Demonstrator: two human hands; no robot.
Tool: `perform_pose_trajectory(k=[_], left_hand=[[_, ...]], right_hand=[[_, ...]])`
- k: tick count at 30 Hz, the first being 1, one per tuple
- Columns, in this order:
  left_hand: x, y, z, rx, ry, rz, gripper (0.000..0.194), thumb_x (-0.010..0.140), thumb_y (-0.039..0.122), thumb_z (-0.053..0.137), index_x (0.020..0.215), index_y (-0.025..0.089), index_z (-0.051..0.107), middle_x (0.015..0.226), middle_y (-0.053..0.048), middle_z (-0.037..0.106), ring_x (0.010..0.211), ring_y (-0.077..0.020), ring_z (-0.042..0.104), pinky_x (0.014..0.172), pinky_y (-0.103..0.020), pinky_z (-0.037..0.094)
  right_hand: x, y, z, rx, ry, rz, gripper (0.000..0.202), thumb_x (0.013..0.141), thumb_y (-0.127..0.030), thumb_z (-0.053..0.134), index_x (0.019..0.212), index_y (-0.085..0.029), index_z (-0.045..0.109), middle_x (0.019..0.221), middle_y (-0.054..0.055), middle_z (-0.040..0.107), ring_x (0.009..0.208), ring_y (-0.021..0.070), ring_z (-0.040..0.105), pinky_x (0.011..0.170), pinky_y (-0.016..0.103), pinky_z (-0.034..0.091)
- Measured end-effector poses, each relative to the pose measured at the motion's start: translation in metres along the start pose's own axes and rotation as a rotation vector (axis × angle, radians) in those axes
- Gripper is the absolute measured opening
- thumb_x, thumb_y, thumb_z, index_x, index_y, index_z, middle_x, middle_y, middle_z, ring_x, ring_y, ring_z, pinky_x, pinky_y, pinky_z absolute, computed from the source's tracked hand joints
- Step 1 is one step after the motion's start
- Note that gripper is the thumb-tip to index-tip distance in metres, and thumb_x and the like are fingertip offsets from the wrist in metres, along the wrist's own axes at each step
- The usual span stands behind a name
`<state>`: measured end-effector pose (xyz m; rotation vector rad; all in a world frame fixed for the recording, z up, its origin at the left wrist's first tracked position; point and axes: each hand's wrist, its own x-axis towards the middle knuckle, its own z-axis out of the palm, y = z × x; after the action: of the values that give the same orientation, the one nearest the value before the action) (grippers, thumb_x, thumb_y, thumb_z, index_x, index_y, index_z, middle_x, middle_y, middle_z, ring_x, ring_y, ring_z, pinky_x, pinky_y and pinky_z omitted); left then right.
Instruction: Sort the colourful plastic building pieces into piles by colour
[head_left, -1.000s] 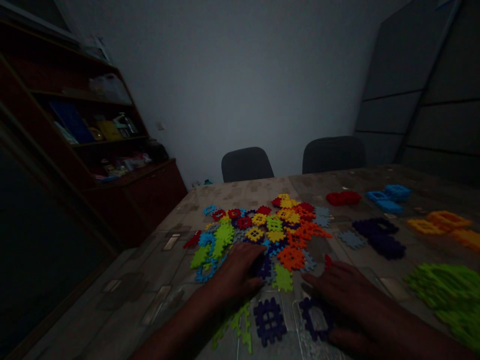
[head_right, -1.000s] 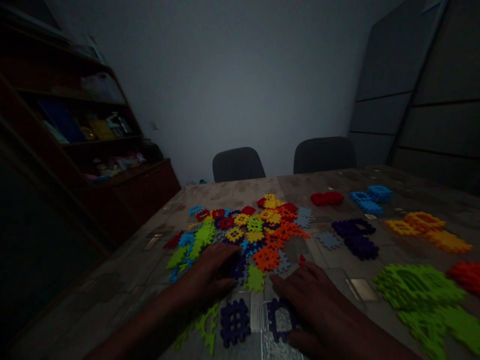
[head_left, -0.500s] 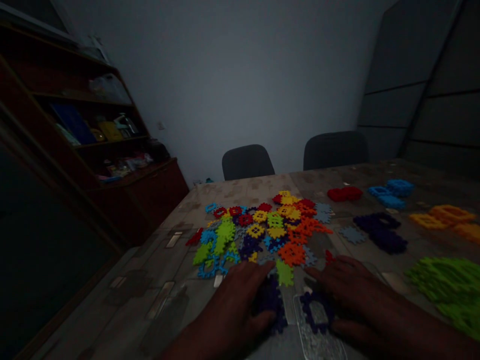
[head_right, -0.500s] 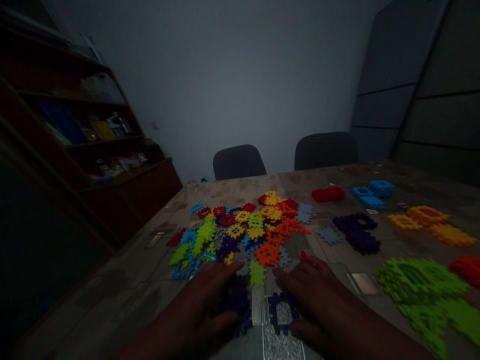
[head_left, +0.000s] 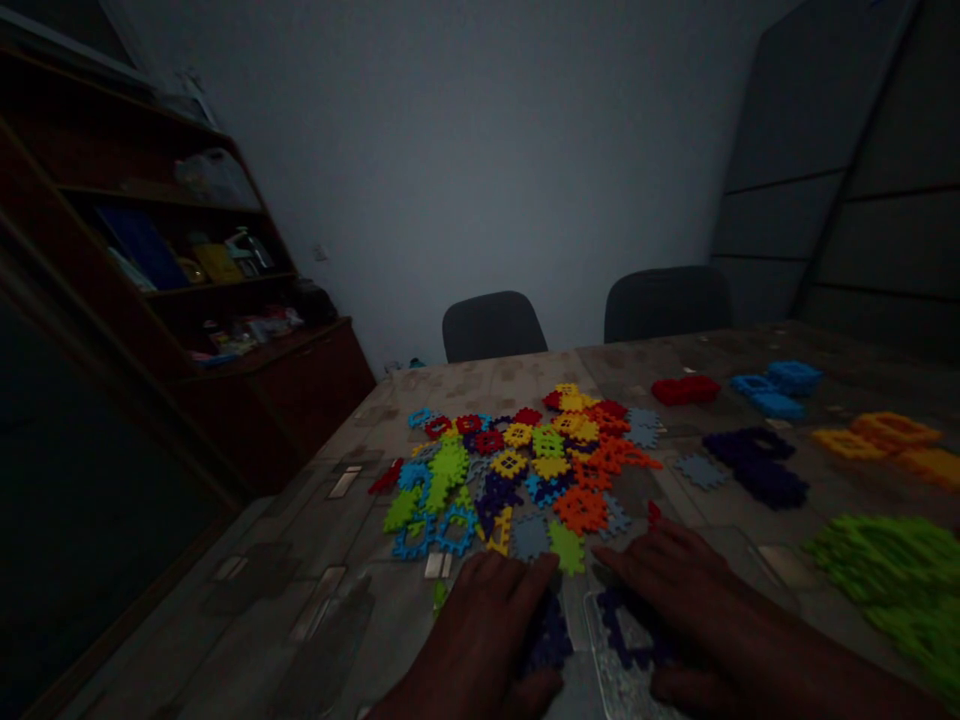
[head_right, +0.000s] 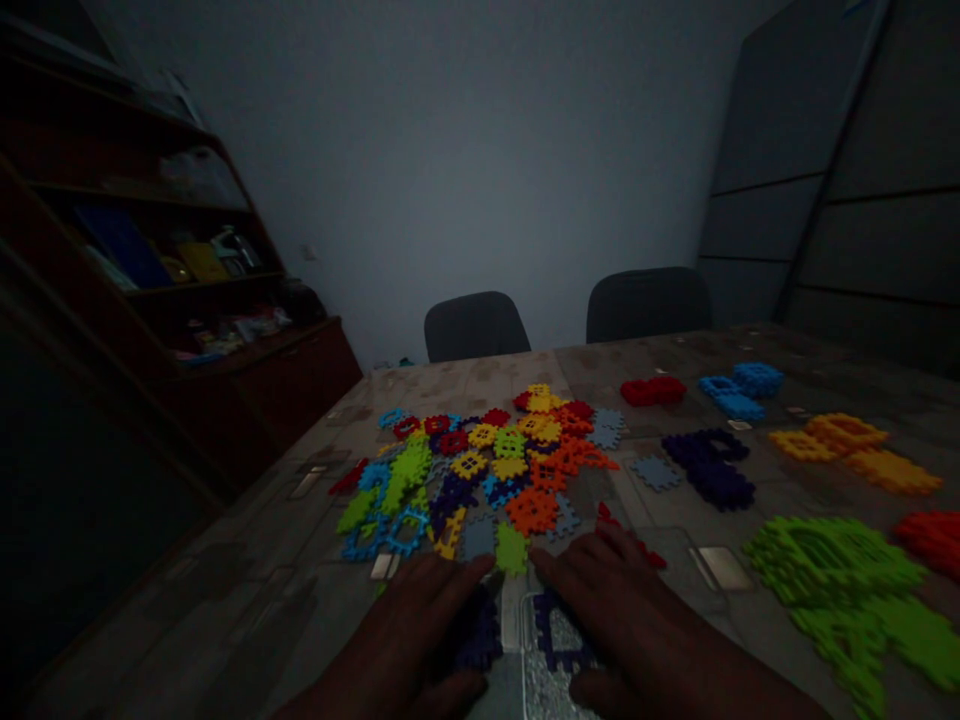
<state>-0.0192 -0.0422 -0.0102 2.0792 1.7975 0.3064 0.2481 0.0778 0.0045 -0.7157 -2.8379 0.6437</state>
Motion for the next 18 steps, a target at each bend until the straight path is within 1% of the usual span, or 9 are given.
perform_pose_trajectory(k=[3, 5, 6, 8, 10, 13, 15, 18], left_hand=[[0.000, -0.006, 0.009, -0.002, 0.062, 0.033, 0.103, 0.072, 0.021, 0.087, 0.163, 0.031, 0.041, 0.152, -0.015, 0.059, 0.137, -0.0435, 0.054, 0.118, -0.062, 0.040], [0.000, -0.011, 0.016, 0.018, 0.114, 0.052, 0.105, 0.071, 0.021, 0.087, 0.164, 0.033, 0.038, 0.152, -0.014, 0.059, 0.137, -0.0425, 0.054, 0.118, -0.063, 0.039], [0.000, -0.013, 0.018, 0.032, 0.120, 0.055, 0.106, 0.071, 0.022, 0.087, 0.164, 0.034, 0.037, 0.151, -0.013, 0.060, 0.136, -0.0414, 0.055, 0.118, -0.062, 0.039], [-0.001, -0.015, 0.020, 0.055, 0.103, 0.051, 0.108, 0.070, 0.022, 0.088, 0.164, 0.035, 0.036, 0.150, -0.012, 0.061, 0.134, -0.0394, 0.056, 0.119, -0.062, 0.039], [-0.001, -0.015, 0.021, 0.068, 0.075, 0.049, 0.111, 0.067, 0.020, 0.089, 0.163, 0.034, 0.036, 0.150, -0.012, 0.061, 0.133, -0.0393, 0.056, 0.119, -0.062, 0.038], [0.000, -0.014, 0.020, 0.065, 0.071, 0.053, 0.112, 0.066, 0.016, 0.089, 0.163, 0.034, 0.037, 0.148, -0.012, 0.062, 0.132, -0.0385, 0.057, 0.118, -0.061, 0.040], [0.001, -0.015, 0.020, 0.056, 0.072, 0.058, 0.112, 0.065, 0.014, 0.088, 0.163, 0.034, 0.037, 0.146, -0.012, 0.062, 0.130, -0.0379, 0.058, 0.116, -0.060, 0.041], [0.004, -0.019, 0.022, 0.060, 0.067, 0.057, 0.114, 0.062, 0.014, 0.087, 0.163, 0.034, 0.038, 0.146, -0.013, 0.062, 0.131, -0.0397, 0.057, 0.116, -0.061, 0.042]], right_hand=[[-0.002, 0.009, 0.018, 0.006, -0.022, -0.009, 0.100, 0.073, -0.015, 0.080, 0.166, -0.029, 0.044, 0.164, 0.013, 0.053, 0.151, 0.0425, 0.045, 0.125, 0.069, 0.030], [-0.001, 0.013, 0.026, 0.004, 0.008, -0.040, 0.109, 0.070, -0.013, 0.084, 0.168, -0.029, 0.039, 0.163, 0.013, 0.053, 0.150, 0.0438, 0.046, 0.125, 0.069, 0.030], [0.000, 0.014, 0.028, -0.002, 0.020, -0.056, 0.111, 0.068, -0.011, 0.084, 0.168, -0.030, 0.039, 0.162, 0.013, 0.055, 0.148, 0.0442, 0.048, 0.125, 0.069, 0.029], [0.004, 0.010, 0.028, -0.016, 0.022, -0.068, 0.112, 0.067, -0.006, 0.082, 0.167, -0.030, 0.040, 0.158, 0.012, 0.059, 0.144, 0.0442, 0.053, 0.126, 0.070, 0.029], [0.007, 0.004, 0.023, -0.018, 0.010, -0.059, 0.112, 0.065, -0.003, 0.081, 0.166, -0.029, 0.042, 0.155, 0.012, 0.062, 0.141, 0.0440, 0.056, 0.125, 0.069, 0.031], [0.010, -0.002, 0.016, -0.007, -0.016, -0.039, 0.112, 0.064, -0.002, 0.081, 0.167, -0.025, 0.042, 0.155, 0.014, 0.061, 0.141, 0.0444, 0.055, 0.124, 0.070, 0.033], [0.009, -0.001, 0.015, -0.009, -0.029, -0.035, 0.111, 0.066, -0.003, 0.079, 0.167, -0.023, 0.040, 0.157, 0.015, 0.059, 0.143, 0.0440, 0.053, 0.124, 0.070, 0.032], [0.006, 0.003, 0.016, -0.031, 0.018, -0.057, 0.114, 0.066, 0.000, 0.078, 0.168, -0.027, 0.037, 0.158, 0.012, 0.059, 0.144, 0.0414, 0.053, 0.125, 0.066, 0.032]])
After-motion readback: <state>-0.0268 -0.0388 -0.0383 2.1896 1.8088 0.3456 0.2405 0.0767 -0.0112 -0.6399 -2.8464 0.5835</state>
